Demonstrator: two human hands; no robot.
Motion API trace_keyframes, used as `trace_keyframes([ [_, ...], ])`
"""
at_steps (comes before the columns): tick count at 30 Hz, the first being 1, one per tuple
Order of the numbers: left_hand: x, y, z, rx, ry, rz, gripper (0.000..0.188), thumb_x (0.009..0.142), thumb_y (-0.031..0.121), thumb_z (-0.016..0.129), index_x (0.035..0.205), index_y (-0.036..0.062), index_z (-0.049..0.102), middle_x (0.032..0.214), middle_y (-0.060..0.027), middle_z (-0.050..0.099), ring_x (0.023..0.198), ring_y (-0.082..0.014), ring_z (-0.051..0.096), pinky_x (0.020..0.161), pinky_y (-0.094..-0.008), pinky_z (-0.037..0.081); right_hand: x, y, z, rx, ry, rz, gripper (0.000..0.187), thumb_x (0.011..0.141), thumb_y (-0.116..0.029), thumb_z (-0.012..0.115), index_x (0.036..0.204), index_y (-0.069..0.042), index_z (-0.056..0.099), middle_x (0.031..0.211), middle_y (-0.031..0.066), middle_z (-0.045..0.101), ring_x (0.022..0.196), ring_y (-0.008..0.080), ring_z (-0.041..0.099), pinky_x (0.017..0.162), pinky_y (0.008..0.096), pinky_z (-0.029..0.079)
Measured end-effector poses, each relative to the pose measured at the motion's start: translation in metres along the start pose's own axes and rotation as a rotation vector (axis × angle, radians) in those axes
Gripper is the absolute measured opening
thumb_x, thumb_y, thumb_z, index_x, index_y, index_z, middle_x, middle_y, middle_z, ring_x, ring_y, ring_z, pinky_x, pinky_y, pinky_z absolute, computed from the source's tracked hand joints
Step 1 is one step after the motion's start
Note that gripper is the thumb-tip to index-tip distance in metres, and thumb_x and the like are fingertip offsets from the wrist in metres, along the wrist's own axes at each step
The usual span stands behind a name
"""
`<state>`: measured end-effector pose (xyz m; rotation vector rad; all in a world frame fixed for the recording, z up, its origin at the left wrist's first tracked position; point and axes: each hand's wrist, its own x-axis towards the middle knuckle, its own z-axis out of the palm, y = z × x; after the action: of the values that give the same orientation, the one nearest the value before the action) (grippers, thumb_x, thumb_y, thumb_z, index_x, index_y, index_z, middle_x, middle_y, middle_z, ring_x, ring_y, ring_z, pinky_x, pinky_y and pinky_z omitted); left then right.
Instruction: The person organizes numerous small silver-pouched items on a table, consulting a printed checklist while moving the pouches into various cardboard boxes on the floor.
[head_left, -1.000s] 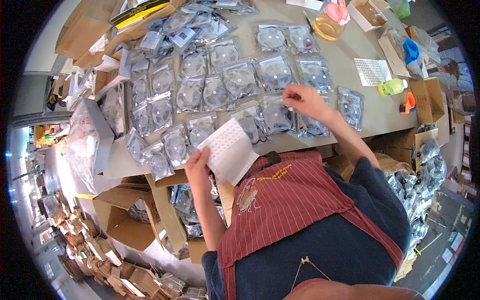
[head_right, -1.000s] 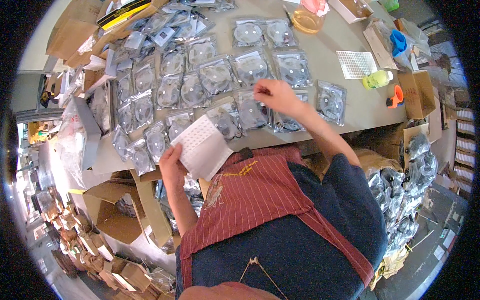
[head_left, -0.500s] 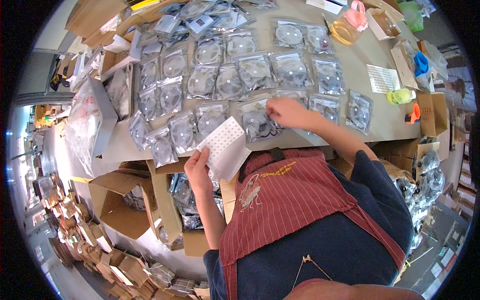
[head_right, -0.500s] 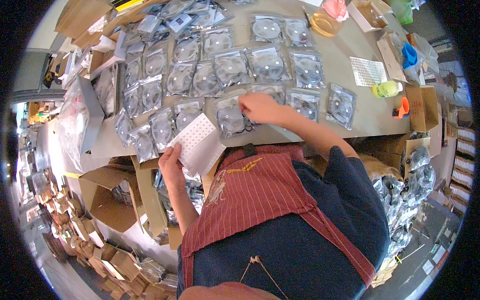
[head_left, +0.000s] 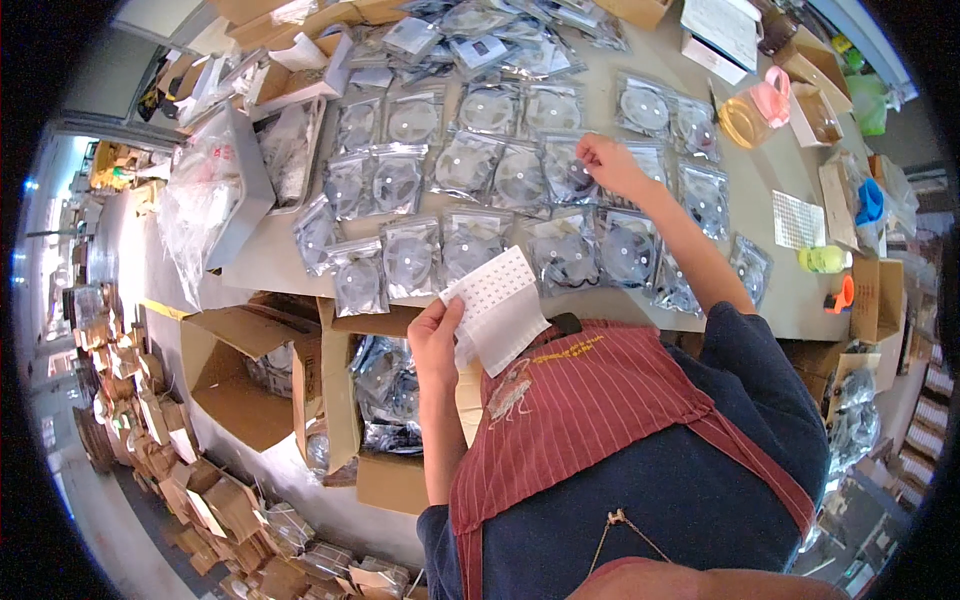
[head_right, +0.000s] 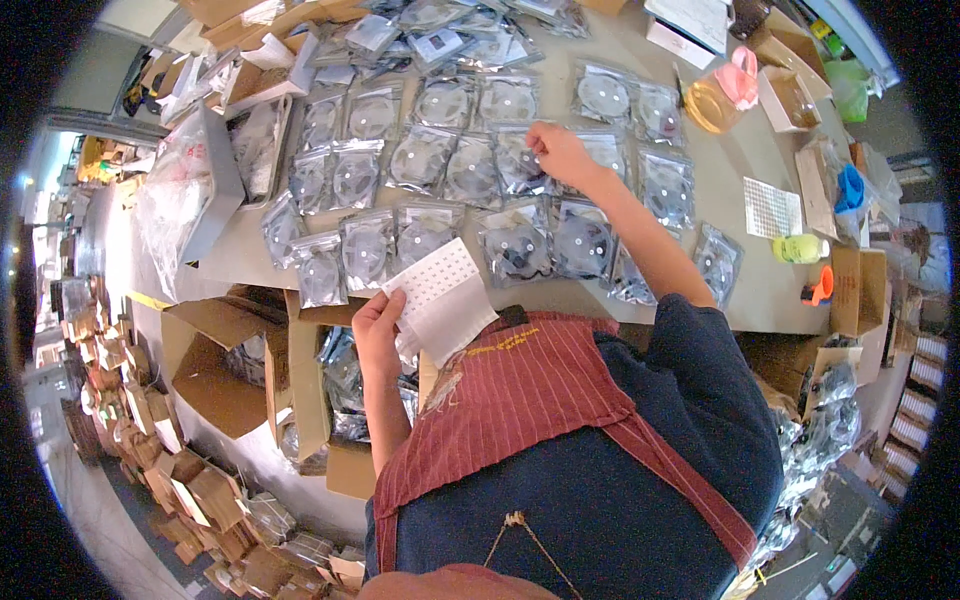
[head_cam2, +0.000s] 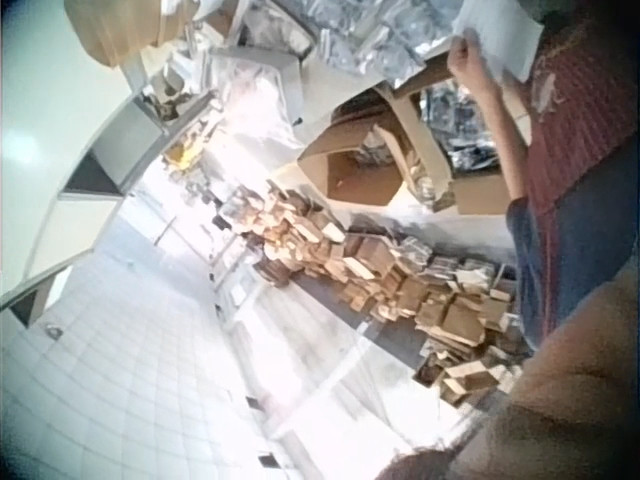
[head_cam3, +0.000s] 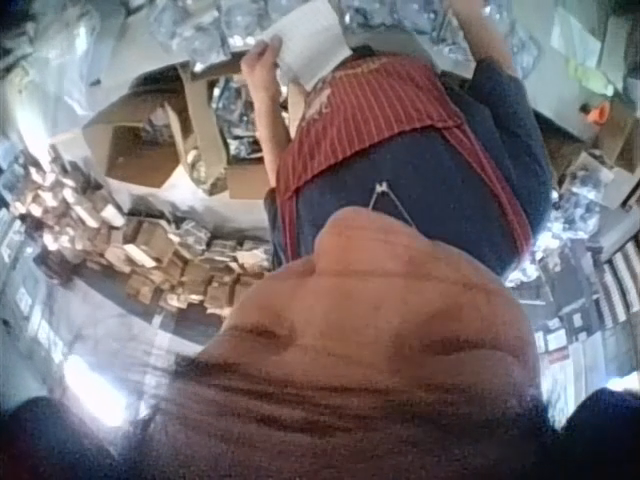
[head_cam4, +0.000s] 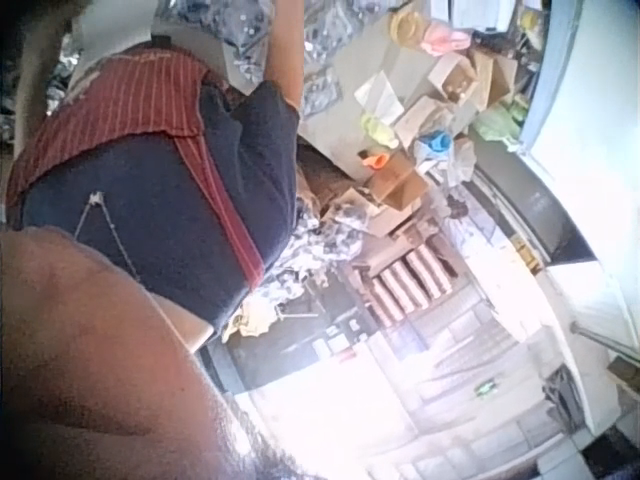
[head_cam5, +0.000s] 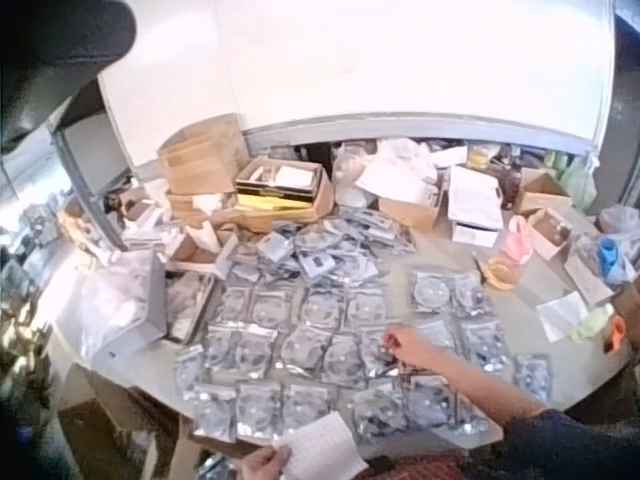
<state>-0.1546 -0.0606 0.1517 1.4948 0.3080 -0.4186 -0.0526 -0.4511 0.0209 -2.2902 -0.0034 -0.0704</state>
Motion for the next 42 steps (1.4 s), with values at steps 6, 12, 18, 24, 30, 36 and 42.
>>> trace_keyframes([
  [6,0.020,-0.001,0.000,0.101,-0.051,0.016,0.020,0.097,0.018,0.065,0.088,0.0011,0.070,0.071,0.0068,0.057,0.062,-0.0011,0.045,0.054,-0.0216,0.033,0.006,-0.032,0.006,-0.622,0.018,0.110,0.047,0.072,0.003,0.068,0.115,-0.003,0.050,0.110,0.0198,0.058,0.104,0.0395,0.060,0.085,0.0477,0.053],
  [12,0.043,-0.012,0.011,0.267,-0.043,0.235,0.025,0.096,0.016,0.065,0.083,-0.0041,0.059,0.065,0.0036,0.047,0.064,-0.0050,0.038,0.054,-0.0259,0.034,0.018,-0.039,-0.026,-0.537,0.214,0.026,0.041,0.077,-0.005,0.074,0.113,-0.004,0.054,0.105,0.0167,0.060,0.094,0.0340,0.064,0.079,0.0435,0.055],
  [18,0.048,0.018,0.037,0.560,-0.007,0.290,0.021,0.093,0.017,0.067,0.088,-0.0030,0.063,0.060,-0.0104,0.048,0.057,-0.0116,0.040,0.053,-0.0314,0.038,-0.023,-0.155,-0.012,0.199,-0.053,-0.220,0.017,0.083,-0.006,0.069,0.099,-0.005,0.060,0.097,0.0129,0.060,0.086,0.0322,0.063,0.077,0.0418,0.051],
  [24,0.047,0.033,0.051,0.614,-0.064,0.282,0.022,0.093,0.017,0.067,0.084,-0.0032,0.062,0.059,-0.0099,0.046,0.057,-0.0117,0.038,0.052,-0.0324,0.037,-0.035,-0.201,0.017,-0.007,-0.020,-0.550,0.020,0.080,-0.008,0.071,0.096,-0.006,0.060,0.096,0.0091,0.060,0.093,0.0305,0.061,0.082,0.0403,0.049],
  [30,0.048,0.025,0.047,0.624,-0.077,0.254,0.025,0.093,0.018,0.067,0.082,-0.0037,0.061,0.059,-0.0091,0.044,0.058,-0.0109,0.037,0.052,-0.0317,0.036,-0.036,-0.203,0.025,-0.117,-0.060,-0.623,0.014,0.081,-0.007,0.066,0.094,-0.008,0.062,0.097,0.0078,0.060,0.095,0.0285,0.060,0.083,0.0387,0.048],
  [36,0.058,0.014,0.031,0.581,-0.047,0.200,0.028,0.093,0.019,0.067,0.080,-0.0048,0.060,0.061,-0.0004,0.045,0.063,-0.0066,0.038,0.054,-0.0289,0.035,-0.007,-0.168,0.028,0.030,0.041,-0.461,0.009,0.081,-0.012,0.067,0.088,-0.009,0.064,0.088,0.0079,0.062,0.091,0.0284,0.061,0.081,0.0396,0.047],
  [42,0.063,0.009,0.017,0.484,-0.048,0.127,0.027,0.095,0.018,0.066,0.084,-0.0065,0.063,0.070,0.0051,0.053,0.070,-0.0048,0.042,0.061,-0.0244,0.038,0.028,-0.068,0.048,-0.246,-0.204,-0.009,0.013,0.082,-0.016,0.067,0.091,-0.007,0.066,0.089,0.0129,0.067,0.086,0.0343,0.065,0.079,0.0445,0.050],
])
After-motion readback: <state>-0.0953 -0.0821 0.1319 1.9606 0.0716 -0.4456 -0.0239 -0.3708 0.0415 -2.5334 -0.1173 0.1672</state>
